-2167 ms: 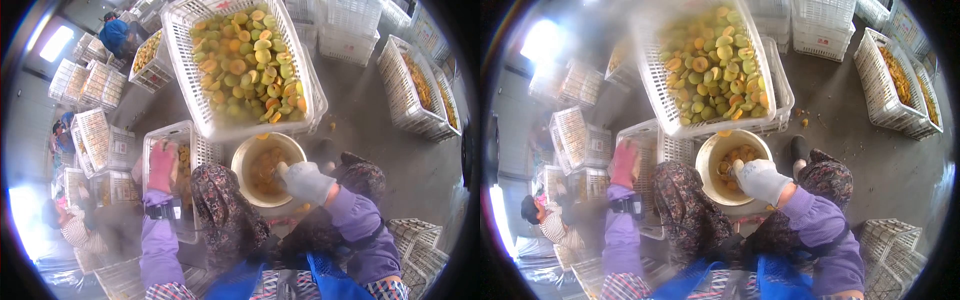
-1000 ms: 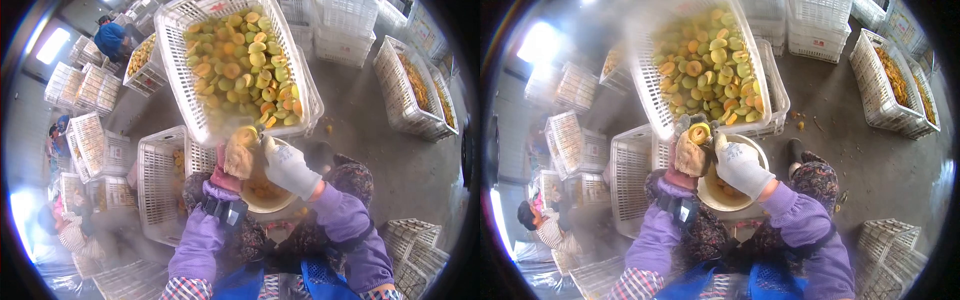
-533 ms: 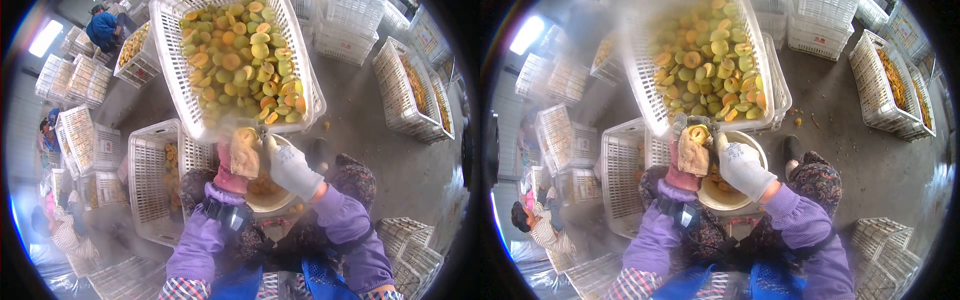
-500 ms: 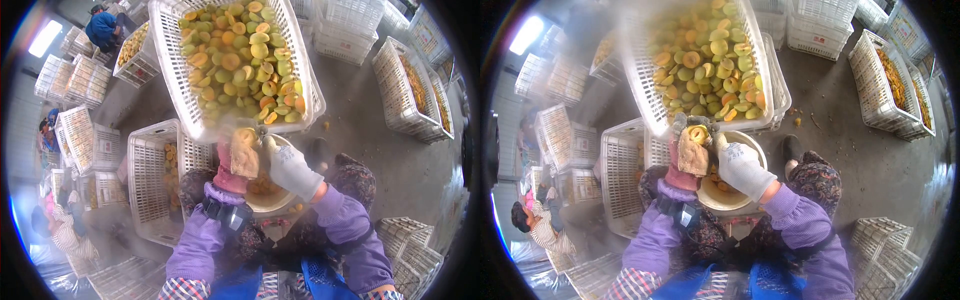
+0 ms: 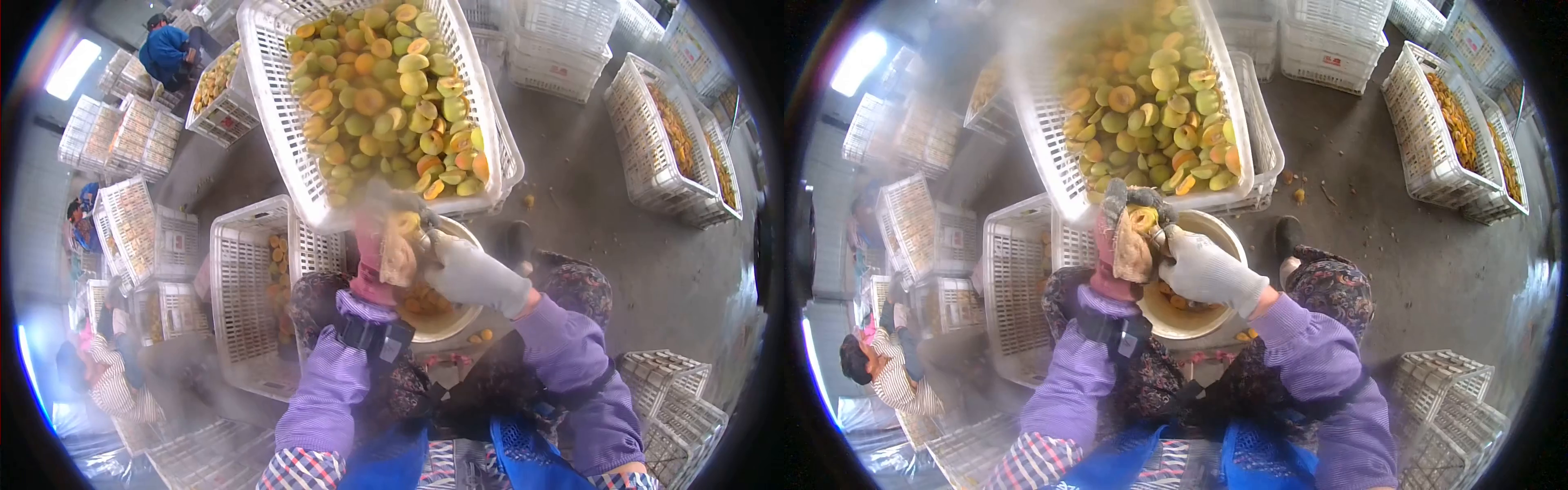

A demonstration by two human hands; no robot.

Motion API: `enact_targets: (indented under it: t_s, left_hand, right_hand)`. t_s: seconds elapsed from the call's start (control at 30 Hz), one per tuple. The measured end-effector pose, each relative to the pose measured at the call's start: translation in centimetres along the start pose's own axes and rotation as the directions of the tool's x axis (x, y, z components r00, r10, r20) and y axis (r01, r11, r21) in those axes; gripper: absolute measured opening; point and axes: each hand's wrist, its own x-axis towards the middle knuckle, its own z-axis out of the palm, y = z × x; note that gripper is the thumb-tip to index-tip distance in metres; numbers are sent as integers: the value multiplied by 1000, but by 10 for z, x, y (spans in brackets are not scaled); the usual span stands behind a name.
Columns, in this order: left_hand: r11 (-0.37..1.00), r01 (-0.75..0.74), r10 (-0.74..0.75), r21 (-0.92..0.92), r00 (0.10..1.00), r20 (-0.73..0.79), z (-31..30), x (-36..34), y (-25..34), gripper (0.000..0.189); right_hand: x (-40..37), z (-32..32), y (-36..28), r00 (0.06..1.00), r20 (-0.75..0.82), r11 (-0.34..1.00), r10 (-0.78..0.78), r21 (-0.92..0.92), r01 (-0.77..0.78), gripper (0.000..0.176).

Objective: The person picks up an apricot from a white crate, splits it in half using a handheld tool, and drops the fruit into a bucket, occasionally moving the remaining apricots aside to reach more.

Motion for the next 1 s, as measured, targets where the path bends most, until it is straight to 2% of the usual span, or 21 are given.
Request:
enact_targets:
  t_s: [0.03, 0.07, 0.1, 0.13, 0.17, 0.2, 0.27, 0.33, 0.4, 0.43, 0.47, 0.53, 0.63, 0.7, 0.77, 0.8, 0.83, 0.9, 0.93, 0.97, 1.0]
  left_hand:
    - [967, -92, 89, 239, 996, 21, -7, 2, -4, 42]
    - [869, -177, 178, 463, 983, 42, -13, 3, -9, 42]
    - [950, -144, 138, 276, 990, 43, -6, 0, -4, 42]
    - [914, -220, 203, 342, 976, 84, -1, -2, 0, 42]
    - [866, -295, 268, 404, 955, 124, 4, -3, 4, 41]
    - [809, -368, 331, 458, 929, 164, 9, -5, 8, 41]
    - [409, -606, 416, 682, 789, 452, 6, -2, 13, 40]
    - [815, -347, 259, 464, 934, 245, 12, -6, 19, 41]
    - [990, -79, 68, 119, 993, 96, 1, -4, 15, 41]
    - [998, 18, -16, -65, 999, 42, -5, 0, 12, 42]
    - [986, -84, 67, 143, 991, 119, -11, -2, 7, 42]
    - [798, -339, 229, 498, 935, 269, 8, -14, 20, 43]
    - [864, -351, 176, 362, 883, 435, 13, -14, 32, 42]
    - [734, -425, 255, 531, 896, 364, 0, -8, 34, 42]
    - [846, -343, 275, 407, 937, 215, -7, -8, 32, 37]
    - [890, -314, 283, 331, 949, 139, -8, -9, 32, 35]
    - [981, -114, 130, 156, 987, -91, -39, -7, 38, 32]
    - [986, -3, 47, 165, 962, -267, -60, -25, 72, 29]
    - [929, -29, 124, 369, 964, -236, -68, -41, 90, 35]
    - [829, -55, 200, 556, 959, -203, -76, -58, 107, 43]
    - [705, -47, 235, 707, 957, -171, -90, -67, 121, 60]
  right_hand:
    - [3, 11, 20, 983, -105, 984, -148, -119, 135, 17]
    - [3, 19, 31, 936, -188, 937, -297, -247, 248, 16]
    - [0, 13, 21, 993, -58, 993, -105, -53, 102, 16]
    - [-2, -2, 0, 992, 107, 991, 61, 113, -73, 15]
    - [-3, -10, -12, 939, 284, 932, 194, 245, -267, 15]
    - [-2, -9, -11, 947, 273, 935, 169, 261, -242, 16]
    - [0, -7, -3, 959, 255, 936, 123, 291, -197, 17]
    - [1, -10, 1, 935, 332, 910, 124, 338, -240, 18]
    - [1, -10, -2, 915, 373, 905, 150, 321, -279, 18]
    - [1, -9, -8, 911, 372, 913, 176, 285, -293, 18]
    - [-1, -8, -11, 906, 369, 917, 205, 251, -310, 18]
    - [-5, -4, -4, 899, 420, 879, 124, 374, -296, 17]
    - [-7, -4, 1, 858, 512, 782, 42, 518, -347, 17]
    - [-4, -6, 0, 840, 542, 752, 23, 544, -372, 18]
    - [-3, -6, -1, 841, 539, 762, 44, 527, -377, 18]
    - [0, 5, 17, 930, 360, 931, -77, 358, -62, 15]
    - [5, 26, 50, 943, 208, 965, -258, 104, 241, 12]
    - [-9, 27, 48, 931, 237, 913, -279, -234, 333, 14]
    - [-16, 27, 47, 924, 251, 843, -289, -390, 370, 17]
    - [-19, 24, 36, 936, 332, 849, -121, -454, 271, 20]
    - [-21, 23, 28, 918, 394, 832, 52, -525, 179, 22]
